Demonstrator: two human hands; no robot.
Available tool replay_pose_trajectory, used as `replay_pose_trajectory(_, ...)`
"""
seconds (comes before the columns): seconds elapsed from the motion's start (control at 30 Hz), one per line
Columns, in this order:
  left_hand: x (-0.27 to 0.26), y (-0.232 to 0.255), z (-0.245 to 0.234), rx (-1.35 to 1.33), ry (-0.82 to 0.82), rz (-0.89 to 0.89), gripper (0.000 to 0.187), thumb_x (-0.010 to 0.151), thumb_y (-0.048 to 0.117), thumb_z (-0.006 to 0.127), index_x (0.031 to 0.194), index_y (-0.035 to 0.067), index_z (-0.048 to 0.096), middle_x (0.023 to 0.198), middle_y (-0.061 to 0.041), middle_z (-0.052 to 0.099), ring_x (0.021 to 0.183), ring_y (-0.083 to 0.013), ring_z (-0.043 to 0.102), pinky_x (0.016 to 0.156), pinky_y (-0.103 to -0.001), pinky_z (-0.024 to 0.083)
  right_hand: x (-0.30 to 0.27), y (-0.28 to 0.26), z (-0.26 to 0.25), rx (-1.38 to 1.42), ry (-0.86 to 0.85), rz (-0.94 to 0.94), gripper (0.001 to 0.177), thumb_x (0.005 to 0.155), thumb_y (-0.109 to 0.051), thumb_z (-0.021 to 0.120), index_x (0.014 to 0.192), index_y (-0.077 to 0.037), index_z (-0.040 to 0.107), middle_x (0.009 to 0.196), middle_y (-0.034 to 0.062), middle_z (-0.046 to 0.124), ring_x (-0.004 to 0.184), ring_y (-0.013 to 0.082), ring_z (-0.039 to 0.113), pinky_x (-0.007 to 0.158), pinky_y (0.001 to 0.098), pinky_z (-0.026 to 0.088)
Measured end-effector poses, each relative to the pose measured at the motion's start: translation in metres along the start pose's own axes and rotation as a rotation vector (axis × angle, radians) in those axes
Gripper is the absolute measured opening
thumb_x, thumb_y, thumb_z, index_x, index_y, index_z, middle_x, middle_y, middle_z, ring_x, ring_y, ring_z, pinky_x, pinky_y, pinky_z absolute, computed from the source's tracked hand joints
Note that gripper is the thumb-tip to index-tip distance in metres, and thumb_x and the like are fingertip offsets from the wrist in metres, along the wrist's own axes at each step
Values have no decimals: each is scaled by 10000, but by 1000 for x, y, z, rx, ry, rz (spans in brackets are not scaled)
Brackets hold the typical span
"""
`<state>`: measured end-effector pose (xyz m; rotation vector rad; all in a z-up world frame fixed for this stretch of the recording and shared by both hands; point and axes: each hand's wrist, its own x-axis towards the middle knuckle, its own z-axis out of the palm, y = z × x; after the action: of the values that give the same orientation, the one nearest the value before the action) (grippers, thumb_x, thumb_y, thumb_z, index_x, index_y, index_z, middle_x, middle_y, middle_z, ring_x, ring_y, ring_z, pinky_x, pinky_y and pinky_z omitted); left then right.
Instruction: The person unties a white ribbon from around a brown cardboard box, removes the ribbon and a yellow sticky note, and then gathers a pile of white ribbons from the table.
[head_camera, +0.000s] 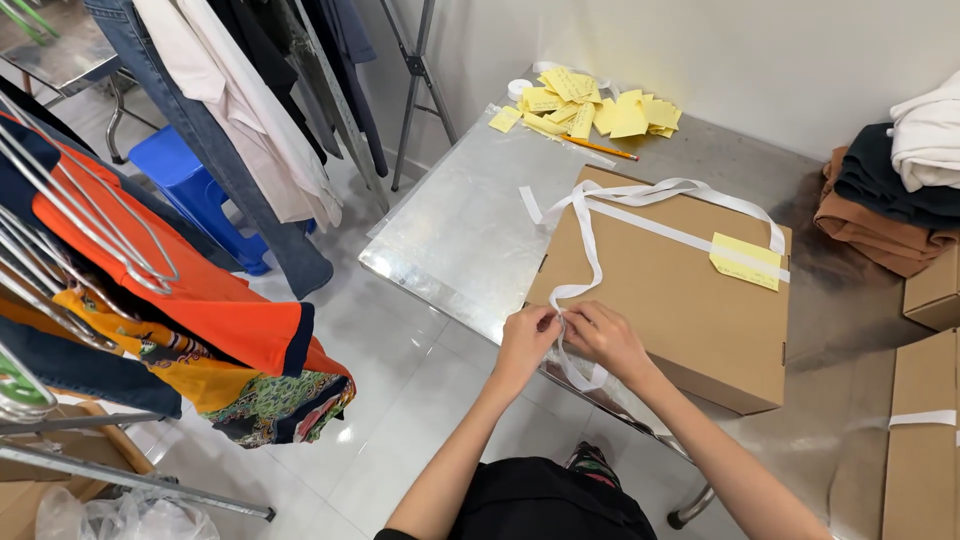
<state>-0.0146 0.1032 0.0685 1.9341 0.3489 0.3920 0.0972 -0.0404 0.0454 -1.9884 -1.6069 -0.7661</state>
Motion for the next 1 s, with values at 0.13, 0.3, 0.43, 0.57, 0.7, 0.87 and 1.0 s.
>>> replay_pose_trajectory(0.13,3,0,-2,28,34,8,196,942,107,656,1023,-45,749,862,-184,723,831,-287,728,703,-345,602,6,-4,1,0,9,-2,33,895,-99,702,900,-67,699,889,62,668,768,230,686,655,295,579)
replay_pose_trajectory(0.3,6,9,-10,133,-9,14,215,920,135,662,1039,-22,747,868,-155,722,850,-279,734,711,-343,610,17,-11,-9,11,30,35,31,907,-92,702,923,-68,716,902,66,681,778,230,688,665,291,576)
replay_pose_trajectory(0.43,11,5,-7,113,-57,-9,240,914,179,667,1026,-13,756,849,-143,725,824,-256,732,697,-341,608,19,-8,-16,19,15,23,61,894,-107,715,937,-64,706,921,66,686,790,235,692,668,297,579)
replay_pose_trajectory(0.57,11,13,-10,116,-76,-6,255,903,193,672,1017,-16,763,845,-157,733,824,-274,739,713,-361,611,18,-5,-17,93,11,79,44,881,-74,733,921,-70,716,902,46,698,768,217,694,665,284,575)
replay_pose_trajectory(0.7,16,2,-4,155,-82,12,241,892,176,662,1009,-7,766,842,-159,733,828,-303,741,726,-394,614,19,-4,-18,174,7,147,33,878,-71,742,908,-79,730,880,36,714,741,207,699,660,280,578)
replay_pose_trajectory(0.87,20,-5,5,173,-44,43,208,889,150,657,978,1,771,815,-174,732,794,-338,738,700,-410,611,21,-2,-17,180,-13,164,41,872,-78,752,908,-73,732,873,44,722,742,220,703,664,298,580)
replay_pose_trajectory(1.0,15,11,1,83,6,9,203,883,126,657,989,-7,768,844,-179,739,817,-322,738,707,-392,607,20,-5,-17,181,30,237,54,872,-60,751,923,-78,744,859,28,724,720,199,701,662,281,580)
